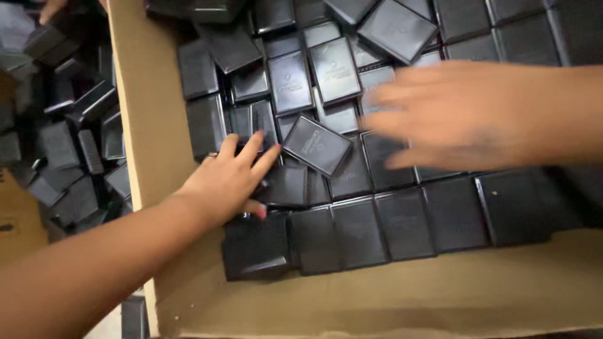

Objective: The person arranges small black rectangular cases into a large cardboard box. They place the cases in neat rows, filling the box layer by layer. Another person assists by handing over cases and arranging them in a separate box.

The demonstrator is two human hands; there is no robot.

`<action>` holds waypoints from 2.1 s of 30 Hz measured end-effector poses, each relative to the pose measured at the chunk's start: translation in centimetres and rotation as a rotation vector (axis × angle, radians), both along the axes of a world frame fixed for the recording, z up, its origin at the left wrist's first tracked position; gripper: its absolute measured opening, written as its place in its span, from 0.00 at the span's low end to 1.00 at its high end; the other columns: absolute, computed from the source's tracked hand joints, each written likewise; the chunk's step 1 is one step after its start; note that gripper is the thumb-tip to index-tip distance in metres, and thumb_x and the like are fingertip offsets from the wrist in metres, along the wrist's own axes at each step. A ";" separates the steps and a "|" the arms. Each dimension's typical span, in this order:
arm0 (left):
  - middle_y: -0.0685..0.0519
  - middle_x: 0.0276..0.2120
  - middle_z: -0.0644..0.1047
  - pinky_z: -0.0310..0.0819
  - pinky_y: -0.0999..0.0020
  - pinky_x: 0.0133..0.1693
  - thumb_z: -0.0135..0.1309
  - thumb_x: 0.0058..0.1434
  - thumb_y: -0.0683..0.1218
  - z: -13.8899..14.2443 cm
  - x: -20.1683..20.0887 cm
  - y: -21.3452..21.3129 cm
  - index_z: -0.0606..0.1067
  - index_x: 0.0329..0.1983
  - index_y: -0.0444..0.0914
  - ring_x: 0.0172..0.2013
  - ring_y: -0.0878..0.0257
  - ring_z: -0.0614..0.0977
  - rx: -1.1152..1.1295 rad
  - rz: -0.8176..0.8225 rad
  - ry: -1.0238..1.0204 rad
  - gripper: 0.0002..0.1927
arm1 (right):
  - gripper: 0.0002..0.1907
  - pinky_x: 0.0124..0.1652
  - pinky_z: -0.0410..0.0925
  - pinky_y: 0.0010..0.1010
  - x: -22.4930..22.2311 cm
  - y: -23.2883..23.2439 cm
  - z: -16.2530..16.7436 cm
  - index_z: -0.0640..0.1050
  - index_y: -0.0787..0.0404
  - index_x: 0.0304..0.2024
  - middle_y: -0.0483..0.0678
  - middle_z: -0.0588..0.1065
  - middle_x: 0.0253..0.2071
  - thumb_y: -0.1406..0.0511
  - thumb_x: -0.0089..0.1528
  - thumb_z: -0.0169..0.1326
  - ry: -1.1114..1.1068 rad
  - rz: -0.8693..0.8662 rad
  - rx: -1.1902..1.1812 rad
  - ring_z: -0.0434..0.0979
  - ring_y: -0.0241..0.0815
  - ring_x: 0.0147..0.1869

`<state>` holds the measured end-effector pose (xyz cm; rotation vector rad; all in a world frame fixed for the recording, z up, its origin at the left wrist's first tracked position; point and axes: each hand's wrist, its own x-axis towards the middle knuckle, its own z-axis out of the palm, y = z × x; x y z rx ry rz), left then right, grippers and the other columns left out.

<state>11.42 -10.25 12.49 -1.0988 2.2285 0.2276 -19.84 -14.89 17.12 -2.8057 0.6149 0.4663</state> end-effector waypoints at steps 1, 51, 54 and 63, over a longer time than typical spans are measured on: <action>0.44 0.70 0.55 0.74 0.46 0.53 0.69 0.41 0.66 -0.4 0.2 -0.3 0.49 0.75 0.41 0.63 0.41 0.63 -0.028 0.021 0.055 0.64 | 0.32 0.54 0.67 0.45 3.6 -0.9 0.1 0.69 0.56 0.62 0.53 0.69 0.60 0.49 0.60 0.54 -0.091 0.064 -0.038 0.69 0.53 0.61; 0.37 0.75 0.35 0.29 0.32 0.66 0.63 0.41 0.72 -4.4 -39.9 3.9 0.38 0.76 0.34 0.73 0.40 0.32 -0.040 0.516 0.691 0.72 | 0.31 0.59 0.64 0.52 -22.7 1.4 -7.5 0.70 0.52 0.62 0.63 0.64 0.62 0.54 0.58 0.57 0.089 -0.826 -0.030 0.66 0.70 0.62; 0.40 0.75 0.33 0.23 0.28 0.66 0.59 0.47 0.75 -5.6 -36.7 2.3 0.41 0.75 0.40 0.73 0.38 0.29 0.143 0.446 0.455 0.65 | 0.25 0.62 0.66 0.44 -23.6 3.5 -7.7 0.75 0.52 0.54 0.56 0.71 0.56 0.47 0.60 0.55 0.246 -0.775 0.109 0.71 0.59 0.61; 0.40 0.71 0.53 0.53 0.35 0.62 0.63 0.53 0.67 -4.5 -28.7 -3.1 0.53 0.72 0.34 0.70 0.42 0.53 -0.244 0.779 0.673 0.55 | 0.31 0.56 0.67 0.45 -21.2 -0.3 -4.8 0.72 0.63 0.61 0.62 0.73 0.57 0.49 0.63 0.52 -0.174 -0.781 0.080 0.74 0.60 0.60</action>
